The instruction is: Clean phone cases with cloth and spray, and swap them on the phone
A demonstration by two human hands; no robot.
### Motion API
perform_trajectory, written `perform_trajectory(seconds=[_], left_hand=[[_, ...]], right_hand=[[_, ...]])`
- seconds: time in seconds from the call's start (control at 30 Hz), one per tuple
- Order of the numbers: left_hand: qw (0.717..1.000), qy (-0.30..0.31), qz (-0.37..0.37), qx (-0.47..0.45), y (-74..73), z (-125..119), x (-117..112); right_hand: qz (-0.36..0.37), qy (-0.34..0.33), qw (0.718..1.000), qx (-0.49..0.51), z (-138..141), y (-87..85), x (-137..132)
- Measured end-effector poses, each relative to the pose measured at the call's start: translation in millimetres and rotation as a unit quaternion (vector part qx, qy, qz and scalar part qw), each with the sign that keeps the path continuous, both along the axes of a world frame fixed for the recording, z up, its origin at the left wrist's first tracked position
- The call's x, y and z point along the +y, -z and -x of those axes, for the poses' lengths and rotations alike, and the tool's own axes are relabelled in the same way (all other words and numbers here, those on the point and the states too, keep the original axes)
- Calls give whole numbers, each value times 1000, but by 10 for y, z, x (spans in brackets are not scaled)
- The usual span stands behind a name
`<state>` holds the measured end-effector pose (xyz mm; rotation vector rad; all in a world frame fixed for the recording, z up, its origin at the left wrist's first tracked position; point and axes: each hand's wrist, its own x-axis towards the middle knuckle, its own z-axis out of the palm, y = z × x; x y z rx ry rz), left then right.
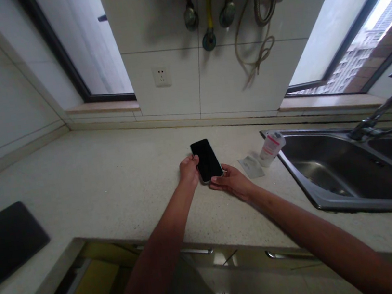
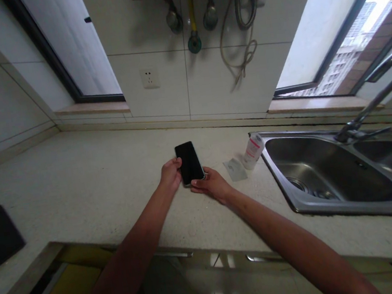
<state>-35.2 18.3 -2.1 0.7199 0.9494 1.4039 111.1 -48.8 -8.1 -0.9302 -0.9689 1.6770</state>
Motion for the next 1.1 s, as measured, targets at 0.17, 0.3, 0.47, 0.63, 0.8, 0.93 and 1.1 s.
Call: perform_trajectory(seconds=[0.17, 0.3, 0.47, 0.63, 0.8, 0.93, 1.1], left_hand=[[999, 19, -25, -16, -39, -40, -43], [999, 46, -25, -16, -99, -72, -88], [998, 60, -17, -16, -85, -73, -89], [993, 24, 16, 112, -23, -16, -64], [948, -31, -13, 317, -60, 63, -99], [885, -51, -37, 461, -110, 131, -128], [831, -50, -56, 551, -107, 133, -134]], right_hand=[[-7, 53, 999, -13, -1, 43, 10], [-22, 70, 997, -29, -30, 58, 39], [-51, 50, 997, -32, -31, 61, 54], [-91, -83, 990, -71, 6, -8, 0], [-128, -101, 976, -142, -7, -31, -35], [-145, -71, 964, -213, -69, 13, 6], [-285, 63, 834, -468, -257, -67, 82]])
